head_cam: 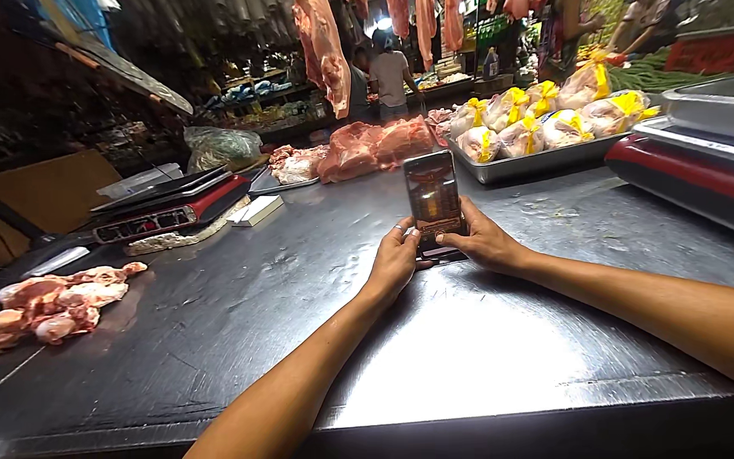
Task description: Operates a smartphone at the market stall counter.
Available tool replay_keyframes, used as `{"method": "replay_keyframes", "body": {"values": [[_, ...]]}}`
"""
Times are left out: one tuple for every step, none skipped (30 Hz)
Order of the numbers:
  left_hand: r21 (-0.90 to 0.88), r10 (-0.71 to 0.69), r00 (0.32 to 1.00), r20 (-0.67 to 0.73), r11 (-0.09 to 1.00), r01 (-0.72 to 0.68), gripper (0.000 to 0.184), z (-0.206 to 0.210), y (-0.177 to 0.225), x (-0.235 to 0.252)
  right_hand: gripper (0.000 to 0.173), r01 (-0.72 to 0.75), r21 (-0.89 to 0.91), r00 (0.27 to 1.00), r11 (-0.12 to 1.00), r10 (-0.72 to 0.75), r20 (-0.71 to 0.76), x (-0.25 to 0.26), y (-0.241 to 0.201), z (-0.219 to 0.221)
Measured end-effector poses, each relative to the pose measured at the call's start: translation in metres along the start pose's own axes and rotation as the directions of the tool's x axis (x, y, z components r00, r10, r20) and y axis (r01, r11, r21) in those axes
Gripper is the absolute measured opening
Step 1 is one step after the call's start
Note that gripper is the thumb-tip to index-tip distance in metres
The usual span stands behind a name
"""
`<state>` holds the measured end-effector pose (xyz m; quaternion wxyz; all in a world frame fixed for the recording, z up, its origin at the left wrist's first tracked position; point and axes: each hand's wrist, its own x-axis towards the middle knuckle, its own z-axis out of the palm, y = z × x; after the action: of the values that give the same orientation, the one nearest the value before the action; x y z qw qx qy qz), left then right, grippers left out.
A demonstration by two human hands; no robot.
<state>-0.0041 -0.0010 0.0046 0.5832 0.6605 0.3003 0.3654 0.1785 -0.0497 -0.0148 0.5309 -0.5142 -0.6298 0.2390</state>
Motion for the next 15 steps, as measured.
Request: {"method": "replay_keyframes", "body": {"values": [[-0.001, -0.003, 1.000, 0.003, 1.000, 0.003, 0.036, 0.0000, 0.0002, 0.0000, 0.061, -0.009, -0.002, 1.000, 1.000, 0.009, -0.002, -0.0002, -0.0009, 0.0000], [-0.002, -0.007, 1.000, 0.004, 1.000, 0.007, 0.035, 0.0003, 0.0013, -0.0008, 0.061, -0.016, -0.004, 1.000, 1.000, 0.016, -0.003, -0.0004, -0.0016, 0.0001], [-0.001, -0.009, 1.000, 0.002, 1.000, 0.009, 0.035, 0.0008, 0.0023, -0.0017, 0.061, -0.019, 0.002, 1.000, 1.000, 0.019, -0.001, -0.0003, -0.0017, 0.0002], [0.002, -0.009, 1.000, -0.002, 1.000, 0.009, 0.035, 0.0011, 0.0028, -0.0022, 0.061, -0.019, 0.010, 1.000, 1.000, 0.019, 0.001, -0.0002, -0.0014, 0.0002], [0.003, -0.011, 1.000, -0.005, 1.000, 0.011, 0.035, 0.0013, 0.0029, -0.0021, 0.062, -0.018, 0.014, 1.000, 1.000, 0.018, 0.003, 0.0000, -0.0006, 0.0001], [0.000, -0.010, 1.000, -0.008, 1.000, 0.010, 0.035, 0.0014, 0.0027, -0.0020, 0.062, -0.017, 0.017, 1.000, 1.000, 0.017, 0.004, 0.0002, 0.0000, 0.0000], [-0.001, -0.011, 1.000, -0.014, 1.000, 0.011, 0.035, 0.0016, 0.0026, -0.0019, 0.063, -0.015, 0.021, 1.000, 1.000, 0.014, 0.003, 0.0004, 0.0005, 0.0001], [0.000, -0.011, 1.000, -0.016, 1.000, 0.011, 0.035, 0.0016, 0.0019, -0.0017, 0.063, -0.012, 0.024, 1.000, 1.000, 0.012, 0.003, 0.0006, 0.0012, 0.0001], [0.002, -0.013, 1.000, -0.017, 1.000, 0.013, 0.035, 0.0017, 0.0017, -0.0017, 0.063, -0.011, 0.027, 1.000, 1.000, 0.011, 0.003, 0.0005, 0.0014, 0.0001], [0.005, -0.013, 1.000, -0.016, 1.000, 0.013, 0.035, 0.0018, 0.0016, -0.0021, 0.064, -0.013, 0.028, 1.000, 1.000, 0.013, 0.003, 0.0003, 0.0015, 0.0000], [0.008, -0.011, 1.000, -0.013, 1.000, 0.011, 0.035, 0.0017, 0.0014, -0.0026, 0.064, -0.013, 0.027, 1.000, 1.000, 0.013, 0.000, 0.0001, 0.0017, 0.0001], [0.014, -0.005, 1.000, -0.007, 1.000, 0.005, 0.035, 0.0011, 0.0009, -0.0030, 0.064, -0.012, 0.024, 1.000, 1.000, 0.012, -0.001, -0.0001, 0.0020, 0.0000], [0.023, 0.005, 1.000, 0.004, 1.000, -0.005, 0.036, 0.0003, 0.0006, -0.0034, 0.065, -0.005, 0.019, 1.000, 1.000, 0.005, -0.002, -0.0002, 0.0025, -0.0001], [0.029, 0.011, 1.000, 0.008, 1.000, -0.011, 0.036, -0.0001, 0.0003, -0.0036, 0.065, -0.004, 0.017, 1.000, 1.000, 0.004, -0.001, -0.0002, 0.0029, -0.0002], [0.031, 0.011, 1.000, 0.008, 0.999, -0.011, 0.036, -0.0002, 0.0004, -0.0039, 0.065, -0.004, 0.015, 1.000, 1.000, 0.004, 0.000, 0.0000, 0.0032, -0.0001]]}}
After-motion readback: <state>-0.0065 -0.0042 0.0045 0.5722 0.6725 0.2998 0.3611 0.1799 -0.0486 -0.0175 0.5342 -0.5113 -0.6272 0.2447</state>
